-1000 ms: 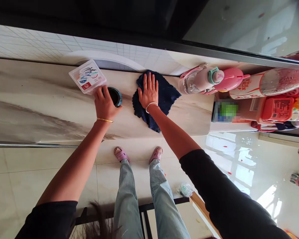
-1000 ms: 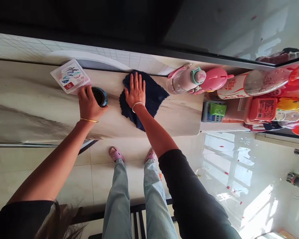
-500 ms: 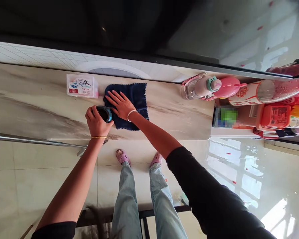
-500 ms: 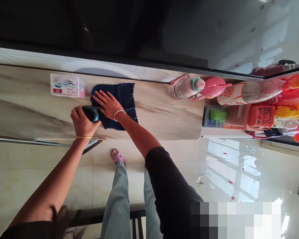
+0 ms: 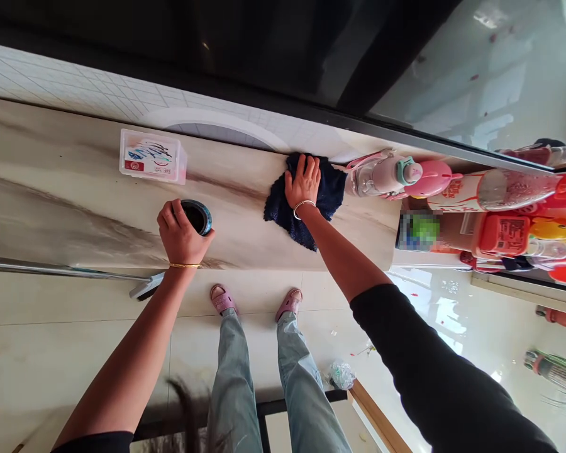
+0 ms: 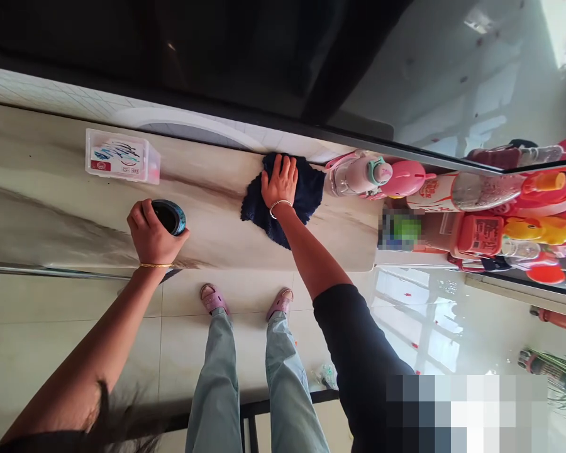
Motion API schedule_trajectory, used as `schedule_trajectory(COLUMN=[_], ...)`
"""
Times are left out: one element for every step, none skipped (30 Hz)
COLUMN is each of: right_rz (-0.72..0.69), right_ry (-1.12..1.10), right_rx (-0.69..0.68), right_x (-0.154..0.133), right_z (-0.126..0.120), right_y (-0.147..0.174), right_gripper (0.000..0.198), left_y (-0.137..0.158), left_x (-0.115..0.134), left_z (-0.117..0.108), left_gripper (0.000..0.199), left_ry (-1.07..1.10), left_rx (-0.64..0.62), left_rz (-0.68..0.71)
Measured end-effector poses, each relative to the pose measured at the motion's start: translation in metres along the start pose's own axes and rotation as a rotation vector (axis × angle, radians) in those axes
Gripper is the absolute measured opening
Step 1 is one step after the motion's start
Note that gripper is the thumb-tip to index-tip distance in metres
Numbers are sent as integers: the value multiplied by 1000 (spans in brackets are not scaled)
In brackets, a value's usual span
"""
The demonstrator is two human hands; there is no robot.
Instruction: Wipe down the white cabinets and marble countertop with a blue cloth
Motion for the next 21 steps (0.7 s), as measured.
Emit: schedule_trajectory(right_rz=[3,-6,-21,-34,-46,-56,-65,-82,-124,-203,-292,-400,-480,-535,-588,-635,-679,-721,-737,-704,-639], right_ry=[5,8,6,1,-6,-11,-7,3,14,18,18,3,-12,-28,-47,-66,-86,-109,-126,-132,-133], right_rx=[-5,-15,-26,-32,-31,-24,-18,-16,-18,-24,-37,-47,-63,-78,-99,-125,-150,-172,-190,-194,-185], right_x=[-12,-25,-38,-52,-65,-80,-96,-114,-135,-162,-189,-217,-241,-258,-269,-273,-269,-257,-237,-208,-172], right_z=[2,4,5,5,4,3,2,3,5,8,13,18,22,26,29,31,30,27,22,15,7], right_y=[-2,-2,-2,-2,-2,-2,-1,0,1,4,8,14,19,24,28,32,36,40,43,44,45], right_gripper=[67,66,65,65,65,65,65,66,65,65,63,62,63,64,66,68,69,69,68,65,63], left_y=[0,0,0,0,1,1,1,1,1,1,2,2,2,3,3,4,4,4,4,4,4], left_x=[0,0,0,0,1,1,2,3,3,4,3,2,1,0,-1,-2,-2,-2,-2,-2,-3], left_z=[0,0,0,0,0,0,0,0,0,0,-1,-3,-4,-6,-8,-9,-10,-10,-9,-9,-8], left_gripper=[98,98,97,97,97,97,97,97,96,96,96,97,97,97,98,98,98,98,98,97,97], left_ry=[6,10,10,9,6,4,3,4,8,16,25,32,35,33,27,18,8,-1,-9,-15,-20], left_rx=[-2,-4,-8,-12,-16,-19,-24,-29,-35,-41,-42,-39,-32,-24,-19,-19,-25,-35,-44,-51,-57], left_rz=[-1,-3,-3,-2,-2,-1,1,2,0,-4,-13,-26,-39,-49,-52,-50,-42,-32,-26,-24,-22])
Point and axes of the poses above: each hand's wrist, its own y-axis away from the middle knuckle, its own z-axis out of the palm, x = y × z, the point moved 9 cm from there along -y, towards the middle knuckle, and after that the axes turned 1 degree about x, right-handed, at the moved point
